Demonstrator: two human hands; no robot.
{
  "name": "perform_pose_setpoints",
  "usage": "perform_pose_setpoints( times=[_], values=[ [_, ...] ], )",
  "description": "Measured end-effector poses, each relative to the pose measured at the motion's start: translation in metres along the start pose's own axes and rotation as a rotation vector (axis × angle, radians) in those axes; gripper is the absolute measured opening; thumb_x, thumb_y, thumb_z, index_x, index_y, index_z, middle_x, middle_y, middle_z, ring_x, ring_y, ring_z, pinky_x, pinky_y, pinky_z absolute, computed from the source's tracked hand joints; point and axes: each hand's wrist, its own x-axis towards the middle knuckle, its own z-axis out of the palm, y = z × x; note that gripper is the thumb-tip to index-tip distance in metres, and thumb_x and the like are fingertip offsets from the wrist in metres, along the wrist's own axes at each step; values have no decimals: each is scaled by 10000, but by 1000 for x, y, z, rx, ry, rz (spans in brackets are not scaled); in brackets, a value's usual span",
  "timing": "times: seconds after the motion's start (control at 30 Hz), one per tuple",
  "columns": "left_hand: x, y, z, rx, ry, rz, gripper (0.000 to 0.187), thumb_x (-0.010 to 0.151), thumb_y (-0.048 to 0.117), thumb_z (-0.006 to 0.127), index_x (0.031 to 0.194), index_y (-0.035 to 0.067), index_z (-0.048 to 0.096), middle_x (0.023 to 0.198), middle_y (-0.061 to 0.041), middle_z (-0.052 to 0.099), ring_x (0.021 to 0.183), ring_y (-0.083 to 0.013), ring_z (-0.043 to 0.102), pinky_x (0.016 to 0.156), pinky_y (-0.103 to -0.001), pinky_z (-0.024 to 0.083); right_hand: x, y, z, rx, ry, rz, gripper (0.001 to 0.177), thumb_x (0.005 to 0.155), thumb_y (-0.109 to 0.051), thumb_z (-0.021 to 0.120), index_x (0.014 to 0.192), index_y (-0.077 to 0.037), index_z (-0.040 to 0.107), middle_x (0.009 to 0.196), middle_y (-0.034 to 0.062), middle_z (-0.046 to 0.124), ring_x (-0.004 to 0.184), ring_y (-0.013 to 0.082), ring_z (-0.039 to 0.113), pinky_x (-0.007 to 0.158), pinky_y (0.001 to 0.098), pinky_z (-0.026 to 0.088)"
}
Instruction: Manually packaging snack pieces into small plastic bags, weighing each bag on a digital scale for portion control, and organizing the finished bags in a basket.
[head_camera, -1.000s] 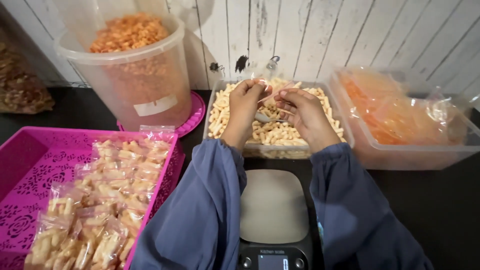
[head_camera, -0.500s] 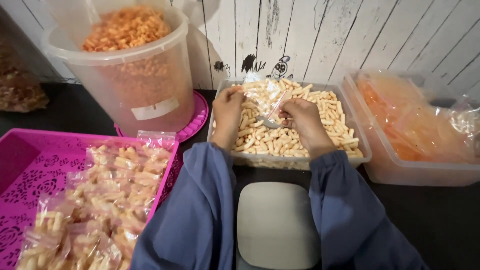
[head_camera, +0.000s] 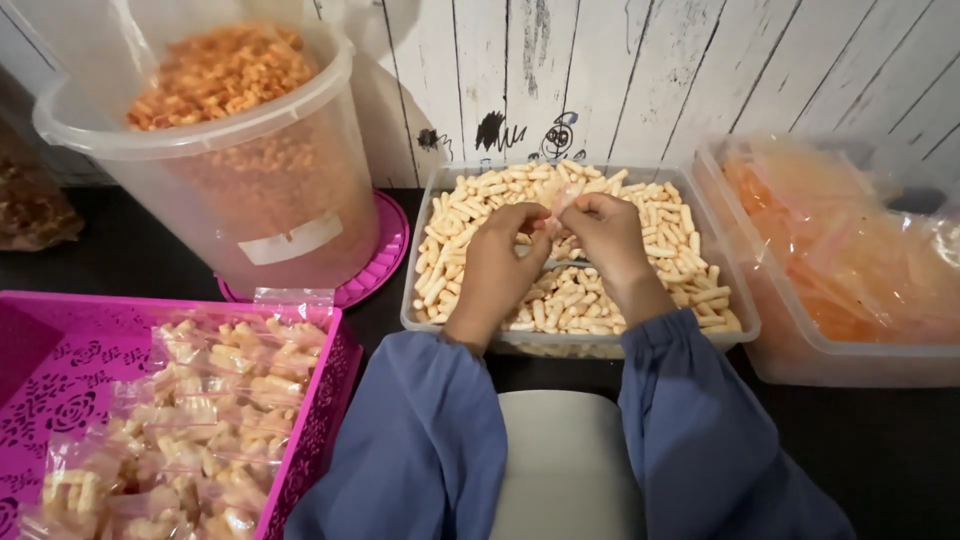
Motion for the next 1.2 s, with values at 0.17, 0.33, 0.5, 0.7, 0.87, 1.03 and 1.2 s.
perform_pose_setpoints(
  times=[0.17,0.33,0.5,0.7,0.87,1.03,1.2],
  values=[
    [-6,19,-9,-7,-40,26,255,871,247,712,1092,122,699,925,-85,723,940,-284,728,840,-412,576,-14,-16,8,-22,-49,-34,82,768,-101,655,791,-56,719,610,88,647,534,113,633,490,213,539],
    [-8,21,-10,34,-90,35,372,793,194,763,1139,88,676,952,-112,727,964,-309,720,874,-439,562,-11,-6,11,11,-49,-58,75,755,-90,671,789,-48,723,613,101,653,531,132,636,516,237,553],
    [-7,19,-9,38,-70,6,287,828,173,724,1095,75,685,909,-136,727,934,-329,719,806,-404,581,-19,-18,6,57,-104,-50,89,769,-95,713,823,-26,725,621,114,656,532,112,618,521,199,543],
    [-7,15,-14,44,-68,-28,177,893,189,686,1040,104,733,864,-106,751,886,-288,736,764,-362,596,-30,-27,5,127,-163,-22,111,785,-74,742,851,11,713,685,103,656,583,95,612,533,187,549],
    [-12,17,-12,70,-24,-93,141,921,258,656,930,150,745,786,-61,755,818,-258,744,714,-357,597,-21,-25,-5,46,-174,-98,92,795,-84,749,851,-21,710,656,96,645,537,89,603,506,196,528],
    [-13,18,-12,194,137,-162,173,841,287,662,781,125,674,694,-105,694,736,-323,714,681,-433,571,-15,-17,-15,-269,-83,-188,124,779,-176,797,859,-130,715,673,20,694,555,83,629,528,214,487],
    [-13,35,-17,29,122,189,560,698,128,671,1220,-37,556,1188,-303,585,1165,-517,555,1034,-570,440,-20,-21,-13,-372,-44,-306,97,821,-181,771,915,-198,750,715,-34,708,613,68,650,579,201,496]
  ],
)
